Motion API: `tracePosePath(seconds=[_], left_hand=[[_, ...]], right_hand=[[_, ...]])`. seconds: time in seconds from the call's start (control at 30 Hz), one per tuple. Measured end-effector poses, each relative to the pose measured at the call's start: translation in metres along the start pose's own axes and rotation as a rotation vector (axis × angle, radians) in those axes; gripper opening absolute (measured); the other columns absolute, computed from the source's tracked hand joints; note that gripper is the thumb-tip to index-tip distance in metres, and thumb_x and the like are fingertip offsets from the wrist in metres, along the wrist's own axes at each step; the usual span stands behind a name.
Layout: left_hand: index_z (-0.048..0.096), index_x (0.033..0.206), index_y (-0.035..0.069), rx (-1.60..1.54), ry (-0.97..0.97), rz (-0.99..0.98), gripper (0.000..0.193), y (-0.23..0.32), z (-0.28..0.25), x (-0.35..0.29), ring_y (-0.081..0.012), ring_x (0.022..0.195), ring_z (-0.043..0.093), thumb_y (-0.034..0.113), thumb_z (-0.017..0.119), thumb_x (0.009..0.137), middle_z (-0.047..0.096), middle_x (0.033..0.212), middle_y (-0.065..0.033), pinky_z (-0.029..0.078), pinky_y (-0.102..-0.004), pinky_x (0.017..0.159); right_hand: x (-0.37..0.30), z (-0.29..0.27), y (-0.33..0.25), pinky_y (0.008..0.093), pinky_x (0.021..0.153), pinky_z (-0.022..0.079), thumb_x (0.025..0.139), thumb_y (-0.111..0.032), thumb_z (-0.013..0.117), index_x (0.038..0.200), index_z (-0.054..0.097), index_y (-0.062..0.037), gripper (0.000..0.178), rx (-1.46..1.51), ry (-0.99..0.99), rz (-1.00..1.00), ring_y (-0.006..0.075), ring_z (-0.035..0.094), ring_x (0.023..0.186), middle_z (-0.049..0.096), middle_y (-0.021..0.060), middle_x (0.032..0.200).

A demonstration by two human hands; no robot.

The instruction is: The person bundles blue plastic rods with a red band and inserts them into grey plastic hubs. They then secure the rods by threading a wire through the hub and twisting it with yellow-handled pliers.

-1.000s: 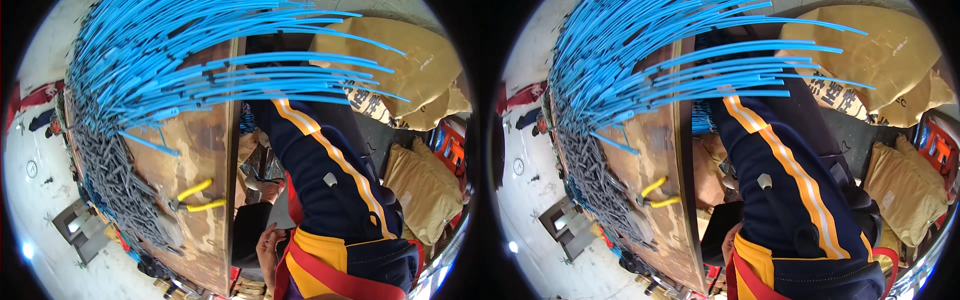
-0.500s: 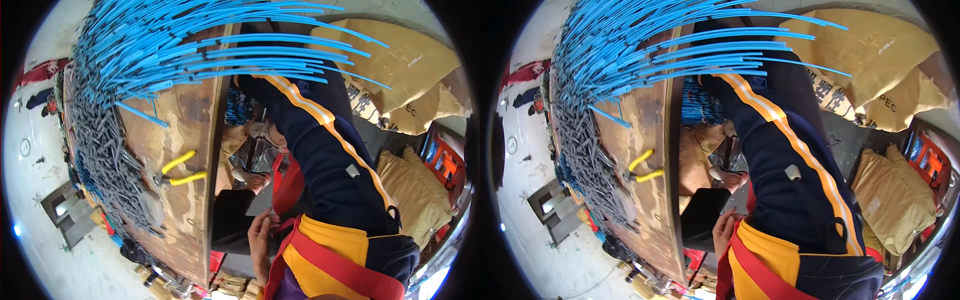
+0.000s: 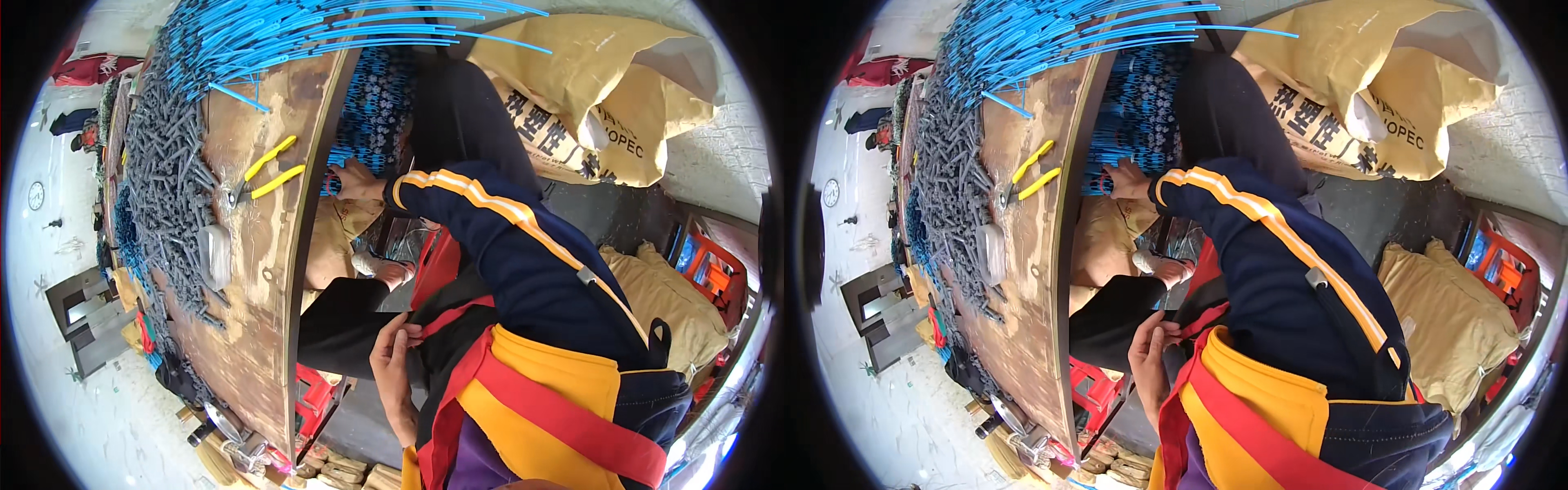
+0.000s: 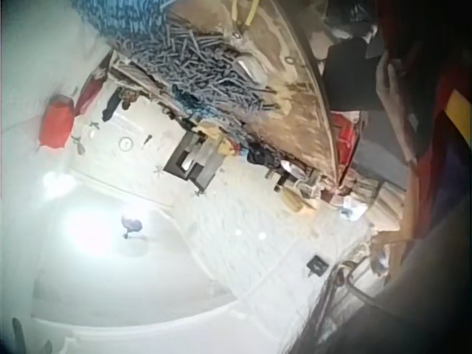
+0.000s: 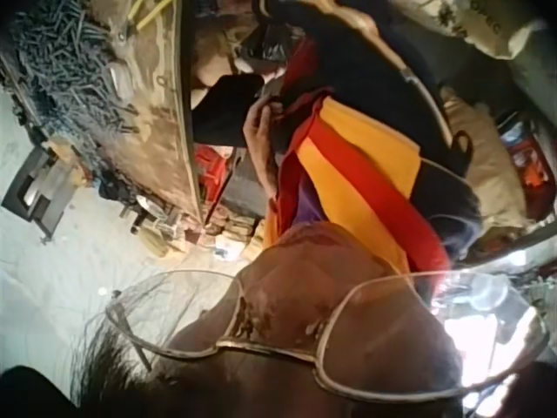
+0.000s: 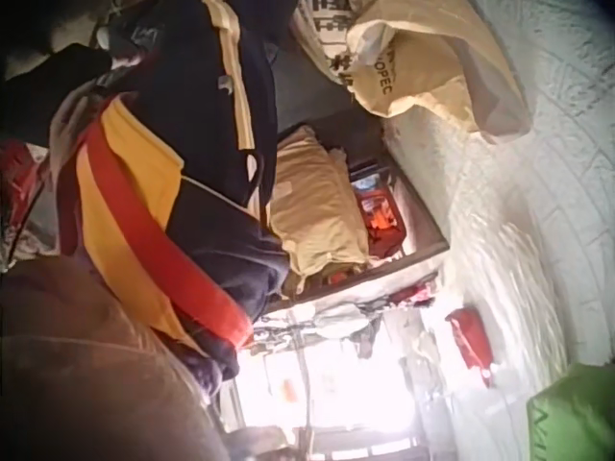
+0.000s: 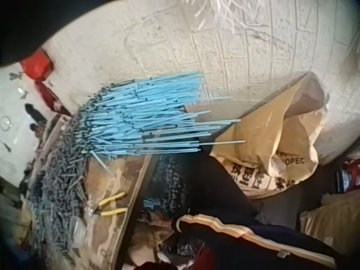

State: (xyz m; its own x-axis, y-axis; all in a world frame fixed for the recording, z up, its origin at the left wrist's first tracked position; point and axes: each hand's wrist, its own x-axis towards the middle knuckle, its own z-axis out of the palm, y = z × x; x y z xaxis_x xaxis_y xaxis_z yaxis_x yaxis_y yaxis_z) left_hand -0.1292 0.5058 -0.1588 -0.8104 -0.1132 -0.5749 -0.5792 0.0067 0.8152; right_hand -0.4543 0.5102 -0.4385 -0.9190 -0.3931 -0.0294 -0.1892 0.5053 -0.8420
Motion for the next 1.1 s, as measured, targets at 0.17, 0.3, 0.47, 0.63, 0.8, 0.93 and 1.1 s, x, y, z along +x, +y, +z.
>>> tracePosePath(seconds=[0.17,0.3,0.47,0.63,0.8,0.93,1.1], left_hand=[[0.056,0.126,-0.004,0.014,-0.007,-0.019,0.031,-0.007,-0.005,-0.002,-0.0161,0.091,0.063,0.012,0.051,0.1,0.066,0.101,-0.0118,0.051,-0.0284,0.083],[0.058,0.125,-0.002,-0.036,0.018,-0.033,0.029,-0.008,-0.014,0.0,-0.0138,0.089,0.062,0.011,0.053,0.099,0.067,0.099,-0.0089,0.05,-0.0263,0.082],[0.058,0.125,-0.002,0.038,-0.164,-0.104,0.03,-0.004,0.006,0.043,-0.0137,0.088,0.063,0.012,0.053,0.1,0.067,0.1,-0.009,0.05,-0.0262,0.082],[0.057,0.127,-0.002,-0.011,-0.068,-0.203,0.031,0.0,-0.011,0.067,-0.0134,0.09,0.062,0.013,0.052,0.1,0.067,0.101,-0.0089,0.051,-0.0259,0.082],[0.055,0.128,-0.002,-0.041,-0.128,-0.337,0.032,-0.016,-0.001,0.087,-0.0136,0.091,0.062,0.013,0.051,0.1,0.067,0.101,-0.0091,0.051,-0.0266,0.082],[0.055,0.129,-0.001,-0.104,-0.035,-0.409,0.032,-0.012,-0.017,0.096,-0.014,0.091,0.062,0.014,0.051,0.101,0.066,0.101,-0.009,0.051,-0.0273,0.082],[0.054,0.129,-0.001,-0.085,-0.08,-0.43,0.033,0.003,-0.009,0.111,-0.0141,0.089,0.062,0.015,0.051,0.101,0.066,0.102,-0.0085,0.051,-0.0271,0.082]], right_hand=[[-0.013,0.004,-0.009,0.0489,0.082,0.048,0.063,-0.032,0.081,0.132,0.05,-0.0046,0.08,-0.034,0.018,0.023,0.0441,0.054,0.098,0.055,0.0318,0.103],[0.014,0.02,-0.023,0.0473,0.083,0.048,0.067,-0.033,0.079,0.129,0.052,-0.0044,0.073,0.025,-0.021,0.031,0.039,0.055,0.1,0.056,0.0279,0.104],[0.103,-0.039,0.081,0.0513,0.084,0.05,0.064,-0.035,0.078,0.128,0.054,-0.0075,0.074,0.432,0.188,-0.083,0.0451,0.054,0.106,0.055,0.0288,0.115],[0.118,-0.05,0.009,0.0504,0.086,0.05,0.065,-0.035,0.078,0.127,0.056,-0.008,0.071,0.858,0.194,-0.12,0.0445,0.056,0.106,0.057,0.0288,0.115],[0.137,-0.078,0.051,0.05,0.086,0.05,0.065,-0.035,0.077,0.127,0.057,-0.0079,0.071,0.828,0.292,-0.061,0.0442,0.056,0.105,0.058,0.0286,0.115],[0.146,-0.092,-0.002,0.0497,0.086,0.05,0.065,-0.035,0.077,0.126,0.057,-0.0079,0.07,0.884,0.298,-0.045,0.0439,0.056,0.105,0.058,0.0285,0.114],[0.145,-0.113,0.011,0.0493,0.086,0.05,0.065,-0.036,0.077,0.126,0.057,-0.0078,0.07,0.885,0.378,0.011,0.0437,0.057,0.105,0.059,0.0283,0.114]])
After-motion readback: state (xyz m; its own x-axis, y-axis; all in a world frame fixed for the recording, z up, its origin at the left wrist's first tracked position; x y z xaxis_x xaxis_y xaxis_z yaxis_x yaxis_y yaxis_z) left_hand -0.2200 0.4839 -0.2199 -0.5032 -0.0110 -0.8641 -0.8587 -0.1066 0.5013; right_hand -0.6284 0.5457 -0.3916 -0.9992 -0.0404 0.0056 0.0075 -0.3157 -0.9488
